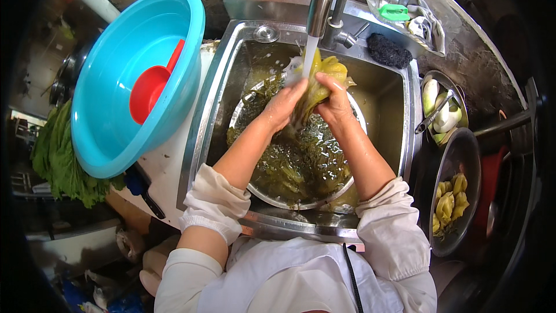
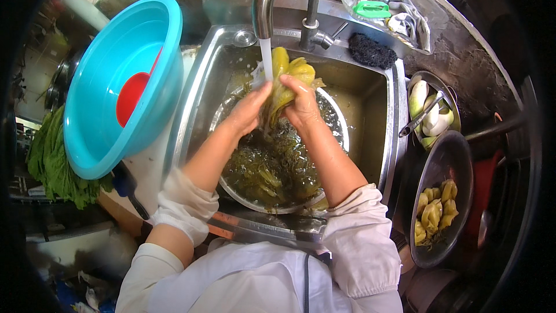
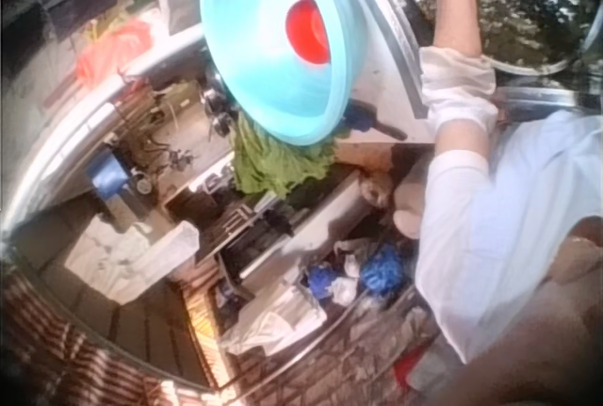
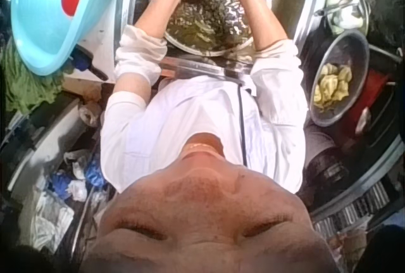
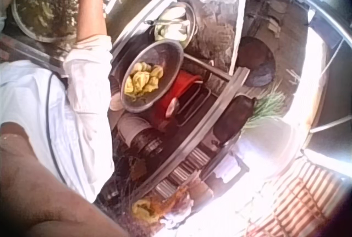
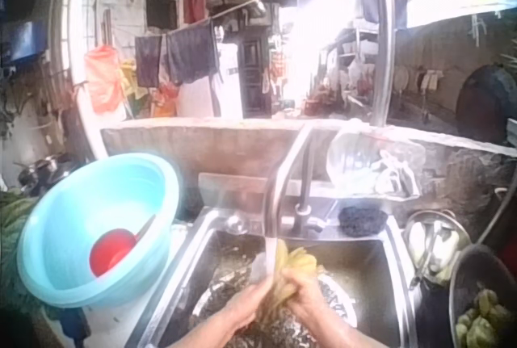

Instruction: The person washes green leafy vegetables under running water in a kitchen sink. They repeatedly submerge, rub, and rinse the leaves, then transfer them to a metal bowl on the counter.

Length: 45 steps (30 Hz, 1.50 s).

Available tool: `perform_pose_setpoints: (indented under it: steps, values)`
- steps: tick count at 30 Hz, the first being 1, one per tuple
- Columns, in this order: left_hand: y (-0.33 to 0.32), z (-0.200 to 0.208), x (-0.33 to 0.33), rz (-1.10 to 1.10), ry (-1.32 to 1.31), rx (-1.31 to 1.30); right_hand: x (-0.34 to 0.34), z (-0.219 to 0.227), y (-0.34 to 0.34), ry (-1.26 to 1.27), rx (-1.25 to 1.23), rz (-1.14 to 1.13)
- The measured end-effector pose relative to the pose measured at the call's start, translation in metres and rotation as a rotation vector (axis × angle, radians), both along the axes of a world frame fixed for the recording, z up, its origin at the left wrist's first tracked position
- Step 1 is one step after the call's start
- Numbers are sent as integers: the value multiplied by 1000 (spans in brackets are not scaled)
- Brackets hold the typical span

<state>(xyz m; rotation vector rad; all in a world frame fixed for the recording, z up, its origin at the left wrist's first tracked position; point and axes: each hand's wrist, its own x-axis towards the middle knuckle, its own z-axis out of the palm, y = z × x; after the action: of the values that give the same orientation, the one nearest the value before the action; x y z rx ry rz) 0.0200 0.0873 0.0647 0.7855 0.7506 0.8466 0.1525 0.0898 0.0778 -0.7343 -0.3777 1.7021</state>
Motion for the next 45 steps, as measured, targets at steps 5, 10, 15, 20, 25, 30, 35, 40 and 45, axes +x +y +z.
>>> perform_pose_setpoints:
  steps: [5,10,15,20,25,30,35,40,45]
  values:
    - [-38,-13,-11,-235,8,-128,16,-5,9,117,2,-74]
    - [-75,-16,-9,-155,220,-26,24,-21,22,141,-134,-157]
    - [-94,-1,-3,105,1037,991,12,-48,38,97,-326,-365]
    - [-126,10,-11,19,1014,1169,26,-60,48,98,-304,-534]
    - [-94,-28,-32,-379,1252,739,51,-42,41,58,-238,-450]
    - [-39,-42,-11,-9,840,594,32,-25,23,80,-214,-329]
    - [-34,-34,21,40,141,4,13,-25,24,162,-243,-284]
    - [-63,-27,21,71,475,132,22,-47,35,130,-315,-406]
    - [-96,-2,16,-8,1226,990,21,-77,48,75,-355,-454]
